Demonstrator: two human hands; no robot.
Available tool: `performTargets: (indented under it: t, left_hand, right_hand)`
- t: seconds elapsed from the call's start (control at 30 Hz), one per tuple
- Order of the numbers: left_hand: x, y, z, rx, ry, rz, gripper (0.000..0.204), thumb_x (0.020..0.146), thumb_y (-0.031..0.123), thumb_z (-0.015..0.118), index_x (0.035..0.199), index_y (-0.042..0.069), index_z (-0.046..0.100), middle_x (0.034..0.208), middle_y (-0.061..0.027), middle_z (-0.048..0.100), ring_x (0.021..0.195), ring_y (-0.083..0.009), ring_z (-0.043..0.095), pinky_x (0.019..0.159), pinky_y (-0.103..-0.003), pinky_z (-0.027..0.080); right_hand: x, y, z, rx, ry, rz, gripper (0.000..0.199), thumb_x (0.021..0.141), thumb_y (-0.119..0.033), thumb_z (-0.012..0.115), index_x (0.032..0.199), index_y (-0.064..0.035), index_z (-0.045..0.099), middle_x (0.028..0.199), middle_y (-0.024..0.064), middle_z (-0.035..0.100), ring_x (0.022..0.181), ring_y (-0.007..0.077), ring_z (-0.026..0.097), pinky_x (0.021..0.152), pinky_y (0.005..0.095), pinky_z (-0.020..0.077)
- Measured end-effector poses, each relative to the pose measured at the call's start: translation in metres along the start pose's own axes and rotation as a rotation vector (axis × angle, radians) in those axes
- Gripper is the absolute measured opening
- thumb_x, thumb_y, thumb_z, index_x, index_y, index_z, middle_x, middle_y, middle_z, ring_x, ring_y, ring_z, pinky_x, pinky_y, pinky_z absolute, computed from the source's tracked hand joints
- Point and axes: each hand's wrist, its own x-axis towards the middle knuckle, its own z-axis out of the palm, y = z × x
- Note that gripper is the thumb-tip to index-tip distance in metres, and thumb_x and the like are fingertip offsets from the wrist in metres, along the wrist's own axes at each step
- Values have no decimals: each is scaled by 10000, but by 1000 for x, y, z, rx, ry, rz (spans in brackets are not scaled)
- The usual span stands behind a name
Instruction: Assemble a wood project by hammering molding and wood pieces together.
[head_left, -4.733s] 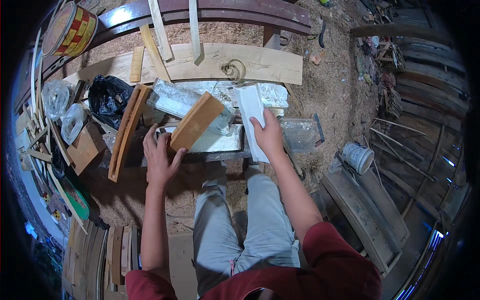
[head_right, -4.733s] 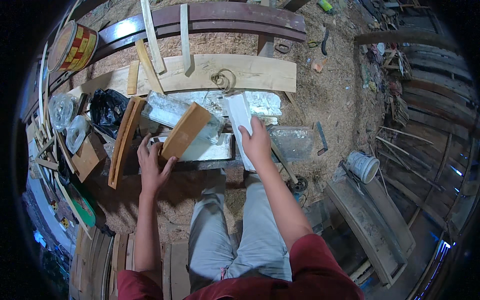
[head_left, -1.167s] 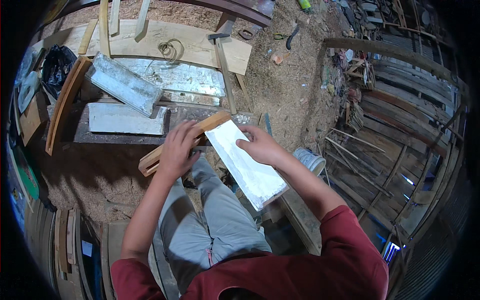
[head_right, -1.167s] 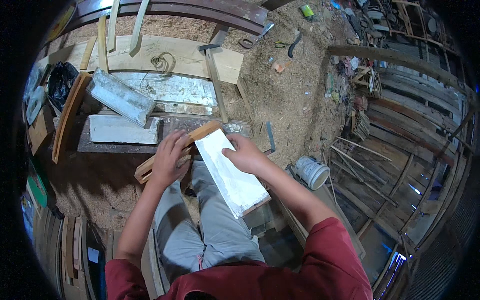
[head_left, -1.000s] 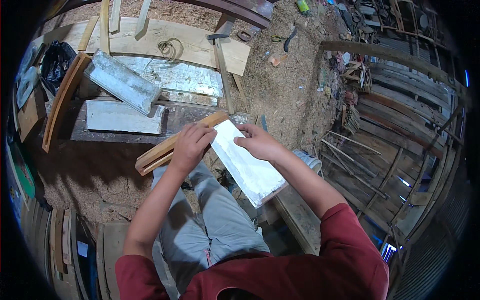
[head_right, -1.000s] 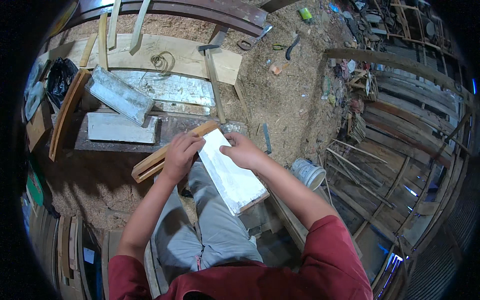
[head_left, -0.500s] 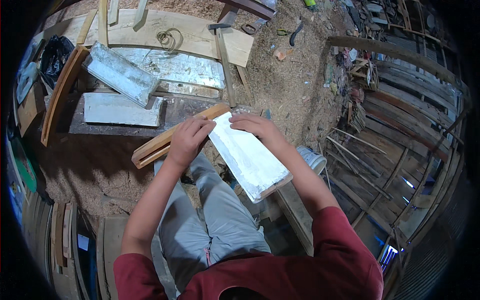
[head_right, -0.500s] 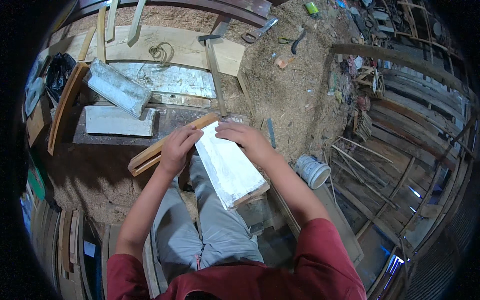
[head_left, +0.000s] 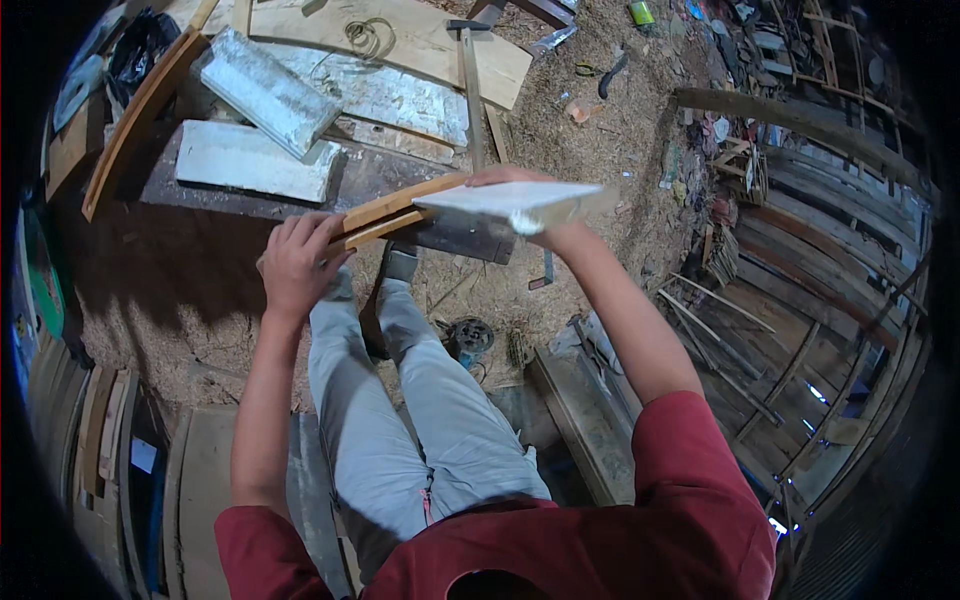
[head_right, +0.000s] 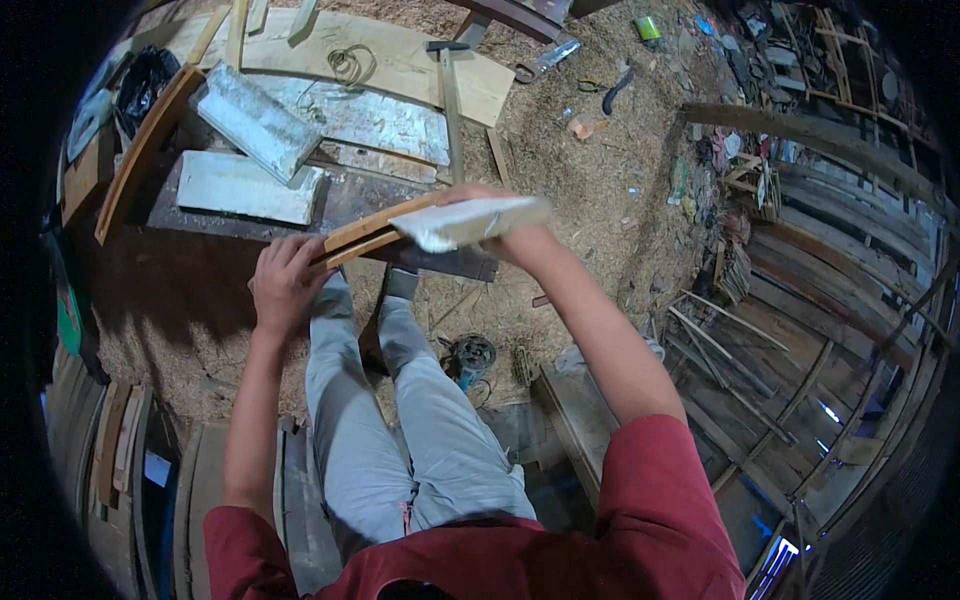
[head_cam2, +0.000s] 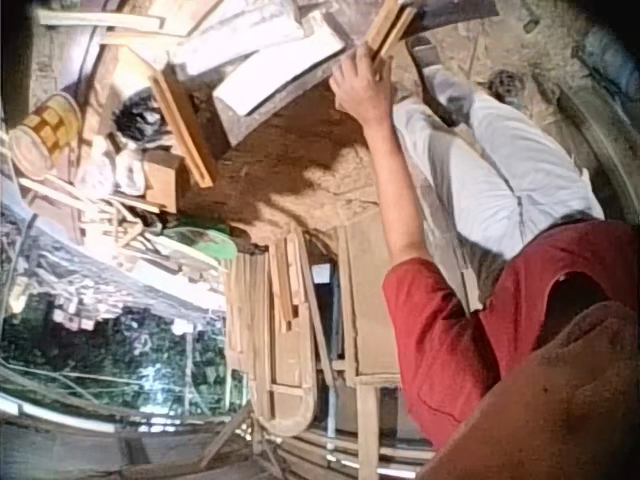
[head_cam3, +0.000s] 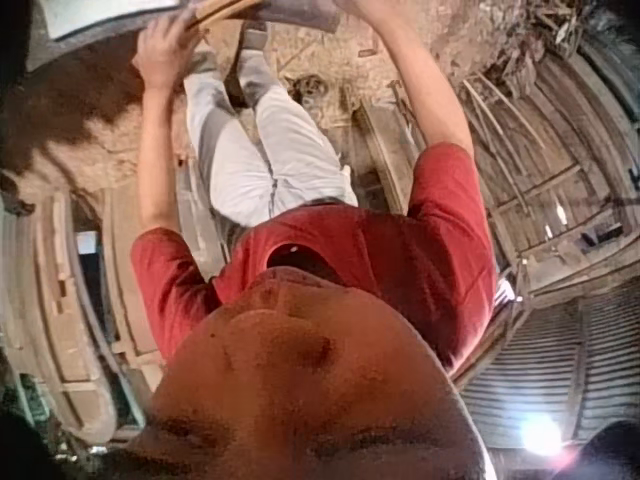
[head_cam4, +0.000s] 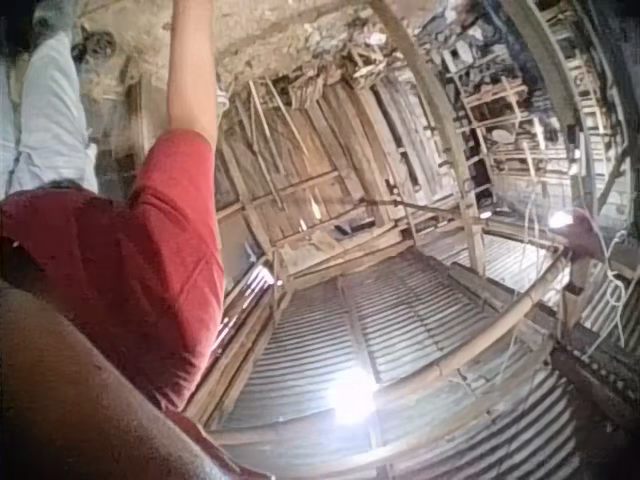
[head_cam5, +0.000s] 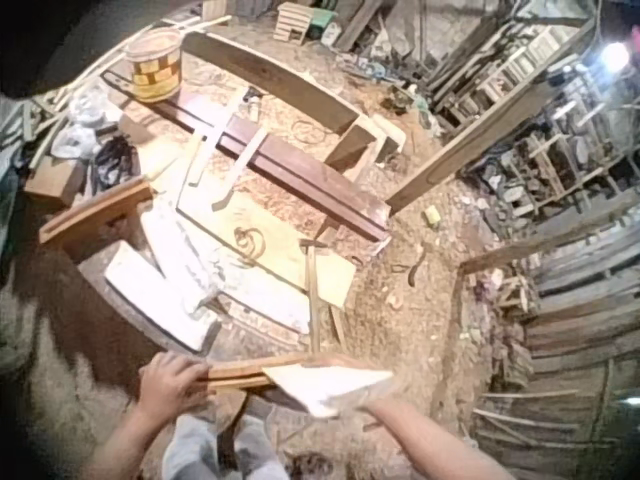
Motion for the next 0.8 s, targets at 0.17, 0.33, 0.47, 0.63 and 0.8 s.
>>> performTargets:
  t: [0.17,0.33,0.47,0.63,0.8]
  left_hand:
    - [-5,1,2,25,35,3,565,757,207,913,1289,151,730,1138,-25,693,1052,-277,651,911,-433,510]
    - [-5,0,1,39,13,-4,574,754,197,908,1299,149,735,1141,-43,700,1071,-294,655,934,-434,528]
    - [-3,2,2,45,9,14,552,770,209,902,1293,133,741,1131,-50,699,1072,-297,657,941,-440,533]
    - [-9,-2,3,57,24,21,531,786,225,901,1285,127,750,1128,-51,698,1064,-299,658,938,-440,536]
    - [-4,3,2,52,13,25,531,791,228,905,1289,126,752,1130,-49,698,1063,-298,658,940,-441,537]
  right_hand:
    - [1,-3,-6,20,41,-160,368,935,35,774,1284,-62,710,1251,125,748,1161,289,743,990,404,617]
    - [-13,-3,9,110,152,-41,252,922,1,804,1166,-52,766,1177,136,765,1131,317,738,947,427,614]
    - [-19,8,11,78,145,13,234,959,-11,793,1189,-25,752,1120,116,776,1015,233,748,860,368,630]
    - [-9,0,11,115,196,-90,221,955,-24,802,1171,-25,752,1052,124,790,969,237,762,866,382,623]
    - [5,1,-2,48,116,-45,185,965,-66,815,1132,-11,757,1011,105,789,837,188,709,751,347,585]
